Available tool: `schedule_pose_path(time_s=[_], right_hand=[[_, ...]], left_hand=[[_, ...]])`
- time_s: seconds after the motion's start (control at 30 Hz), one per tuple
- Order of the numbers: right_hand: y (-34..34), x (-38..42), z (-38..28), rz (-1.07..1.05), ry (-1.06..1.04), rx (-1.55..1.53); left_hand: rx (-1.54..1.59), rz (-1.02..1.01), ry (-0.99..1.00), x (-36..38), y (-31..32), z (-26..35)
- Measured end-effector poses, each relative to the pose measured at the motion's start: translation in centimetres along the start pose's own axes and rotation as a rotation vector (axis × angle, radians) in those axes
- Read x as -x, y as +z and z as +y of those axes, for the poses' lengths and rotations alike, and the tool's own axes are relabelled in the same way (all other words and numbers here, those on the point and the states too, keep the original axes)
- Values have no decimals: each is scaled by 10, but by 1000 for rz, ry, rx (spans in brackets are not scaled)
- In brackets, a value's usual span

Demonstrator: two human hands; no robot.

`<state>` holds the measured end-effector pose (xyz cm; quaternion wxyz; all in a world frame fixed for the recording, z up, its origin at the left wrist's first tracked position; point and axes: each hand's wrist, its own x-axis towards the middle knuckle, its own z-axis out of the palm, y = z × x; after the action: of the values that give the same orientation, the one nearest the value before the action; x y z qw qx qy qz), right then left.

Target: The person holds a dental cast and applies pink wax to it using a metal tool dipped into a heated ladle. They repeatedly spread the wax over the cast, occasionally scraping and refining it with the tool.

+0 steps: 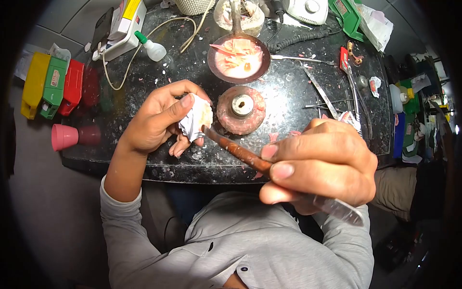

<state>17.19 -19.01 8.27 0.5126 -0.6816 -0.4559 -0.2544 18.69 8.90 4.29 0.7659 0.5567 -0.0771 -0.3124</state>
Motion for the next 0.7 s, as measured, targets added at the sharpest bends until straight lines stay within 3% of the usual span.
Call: schedule_pose_path(time_s=[0.37,0.7], right_hand=[[5,-1,-1,-7,-58,23],[0,-1,-14,-160,102,173]], left_hand=[[-11,26,40,-1,3,-2],[-6,34,30,-1,2,-2]])
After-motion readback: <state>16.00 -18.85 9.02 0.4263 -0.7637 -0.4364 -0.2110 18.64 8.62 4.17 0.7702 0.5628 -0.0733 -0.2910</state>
